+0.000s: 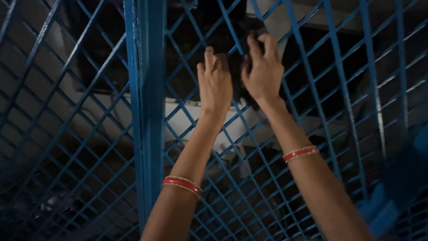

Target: The person wipes a blue metal security grill using a dark cloth, cleaning both the vertical bars and the mesh sections.

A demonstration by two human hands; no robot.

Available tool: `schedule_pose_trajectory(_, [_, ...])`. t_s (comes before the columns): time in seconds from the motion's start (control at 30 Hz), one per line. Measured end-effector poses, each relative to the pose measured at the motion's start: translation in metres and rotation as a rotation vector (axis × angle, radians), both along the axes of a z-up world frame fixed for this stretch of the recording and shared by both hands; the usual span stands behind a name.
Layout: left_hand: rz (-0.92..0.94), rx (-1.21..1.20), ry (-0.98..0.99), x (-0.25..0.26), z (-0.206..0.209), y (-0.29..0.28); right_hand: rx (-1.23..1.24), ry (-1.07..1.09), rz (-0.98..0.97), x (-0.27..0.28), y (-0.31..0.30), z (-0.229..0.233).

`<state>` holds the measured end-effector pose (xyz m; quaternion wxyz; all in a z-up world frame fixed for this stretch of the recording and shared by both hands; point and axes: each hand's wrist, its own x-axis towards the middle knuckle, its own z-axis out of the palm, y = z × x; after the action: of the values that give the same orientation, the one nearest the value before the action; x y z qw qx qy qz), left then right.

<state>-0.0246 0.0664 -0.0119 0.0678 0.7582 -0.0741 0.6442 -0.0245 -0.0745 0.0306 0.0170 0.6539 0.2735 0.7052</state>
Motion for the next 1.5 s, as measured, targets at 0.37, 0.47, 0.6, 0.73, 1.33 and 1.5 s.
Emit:
schedule_pose_trajectory(0.37, [-0.181,-0.077,-0.102,0.012,-0.011,0.000,0.206,-0.054,-0.005,-0.007,0.013,-0.066])
schedule_pose_trajectory(0.47, [-0.156,-0.063,-0.116,0.017,-0.014,-0.001,0.261,-0.039,0.005,-0.020,0.018,-0.091])
schedule_pose_trajectory(0.6, [-0.124,-0.052,-0.140,0.023,-0.017,0.000,0.145,0.038,-0.168,-0.027,0.025,-0.114])
schedule_pose_trajectory(0.73, [-0.146,-0.061,-0.153,0.027,-0.018,-0.002,0.162,0.216,-0.155,-0.029,0.027,-0.113])
schedule_pose_trajectory(1.33, [-0.308,-0.053,-0.259,0.030,-0.080,-0.004,0.106,0.169,-0.271,-0.028,0.032,-0.228])
schedule_pose_trajectory(1.5, [-0.287,0.046,-0.005,0.014,-0.151,0.009,0.241,0.363,-0.339,-0.025,0.043,-0.223])
